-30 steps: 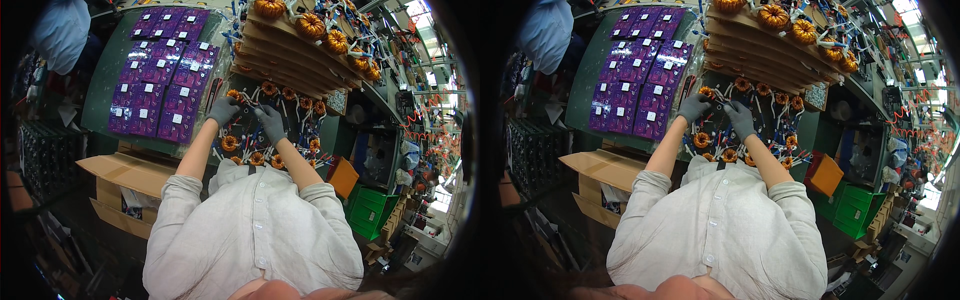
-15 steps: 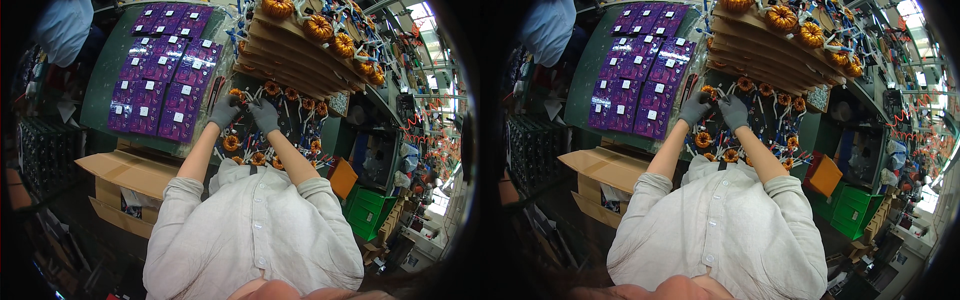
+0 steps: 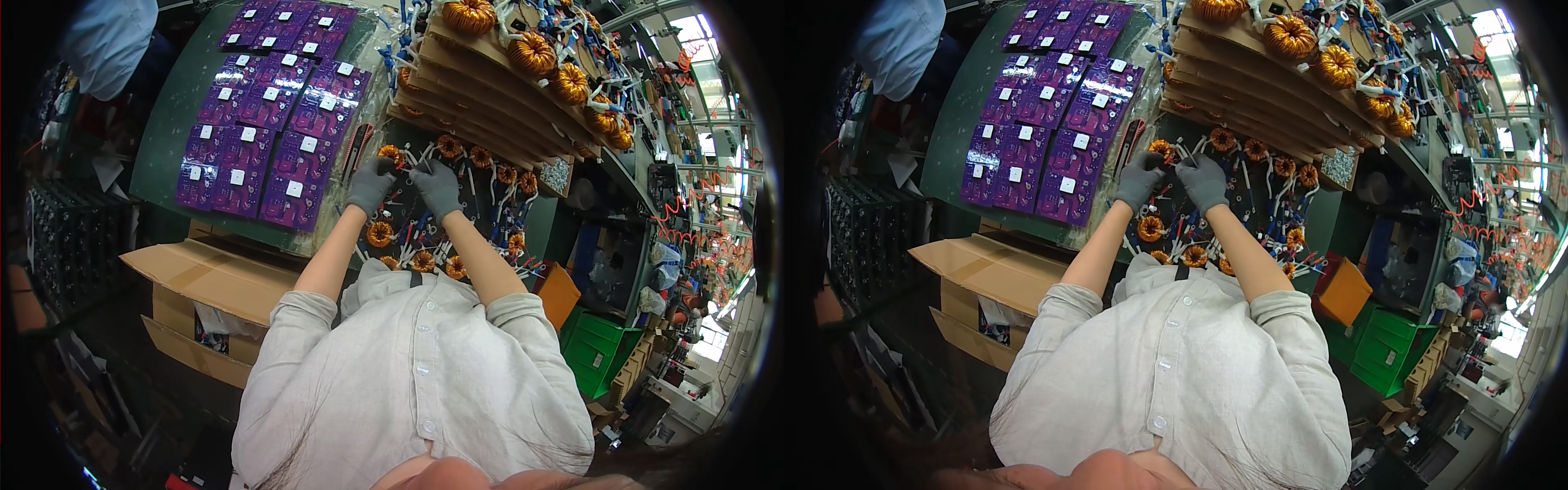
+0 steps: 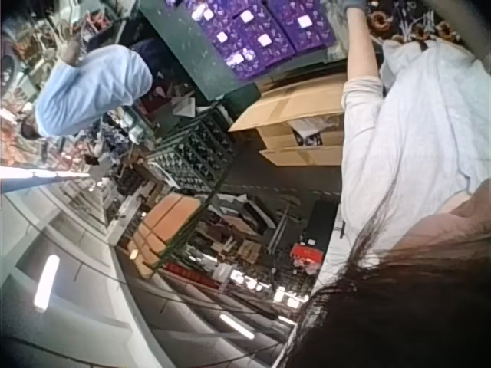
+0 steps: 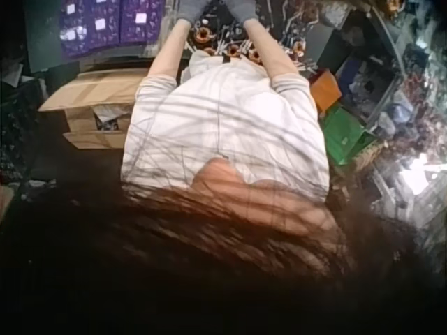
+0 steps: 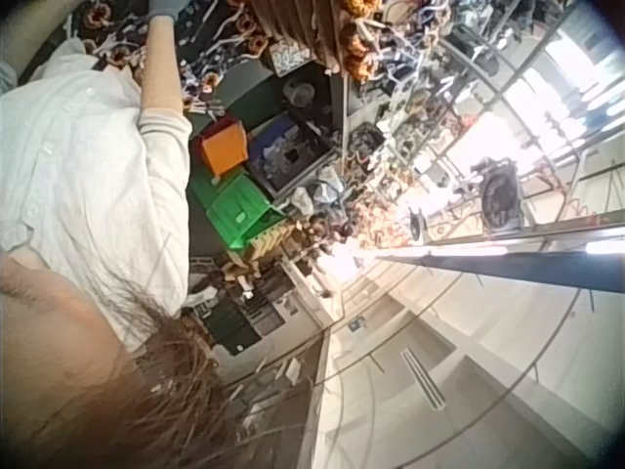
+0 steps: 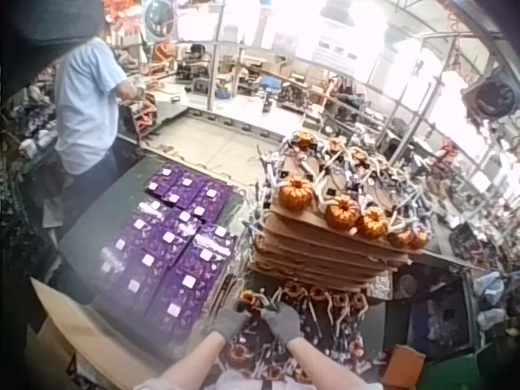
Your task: The person assembles electronic components on a workbench, using pliers to strip and twist wires attached to copper coils. They handle multiple coil units, organizing them on a wooden rack and placing some into a cardboard box.
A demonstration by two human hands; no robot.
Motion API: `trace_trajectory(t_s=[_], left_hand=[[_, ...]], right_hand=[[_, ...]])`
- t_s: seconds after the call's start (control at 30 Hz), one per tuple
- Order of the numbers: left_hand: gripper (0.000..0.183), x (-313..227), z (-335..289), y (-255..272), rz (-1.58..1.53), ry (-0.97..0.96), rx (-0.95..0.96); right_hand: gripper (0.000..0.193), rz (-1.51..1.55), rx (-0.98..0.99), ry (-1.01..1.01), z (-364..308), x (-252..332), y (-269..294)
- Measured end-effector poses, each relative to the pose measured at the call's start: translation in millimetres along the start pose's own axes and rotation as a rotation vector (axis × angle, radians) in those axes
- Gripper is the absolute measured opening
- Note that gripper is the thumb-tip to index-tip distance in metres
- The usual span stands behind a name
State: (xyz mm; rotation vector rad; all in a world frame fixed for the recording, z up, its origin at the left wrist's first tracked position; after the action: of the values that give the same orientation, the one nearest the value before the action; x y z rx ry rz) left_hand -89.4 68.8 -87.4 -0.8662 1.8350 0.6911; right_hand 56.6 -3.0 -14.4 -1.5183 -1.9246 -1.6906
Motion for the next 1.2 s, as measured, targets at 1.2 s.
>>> trace_trajectory(t_s=[1.2], left_hand=[[0.039,-31.1,-11.6,0.0,0.274,-0.149,-0.03]], right_hand=[[0.024,0.349,-0.035,-0.003,-1.4,-21.9,-10.0]])
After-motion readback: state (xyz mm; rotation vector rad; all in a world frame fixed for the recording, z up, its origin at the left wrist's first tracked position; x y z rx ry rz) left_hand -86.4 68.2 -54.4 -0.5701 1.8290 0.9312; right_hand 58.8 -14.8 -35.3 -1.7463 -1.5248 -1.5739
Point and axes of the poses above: each hand's wrist, its own z-axis towards the middle knuckle, its own y-axis out of the back of the hand, x = y × z, the point moved 9 cm from there along z, towards the middle knuckle, and after that the axes turned 5 degrees about x, right-handed, at the moved point
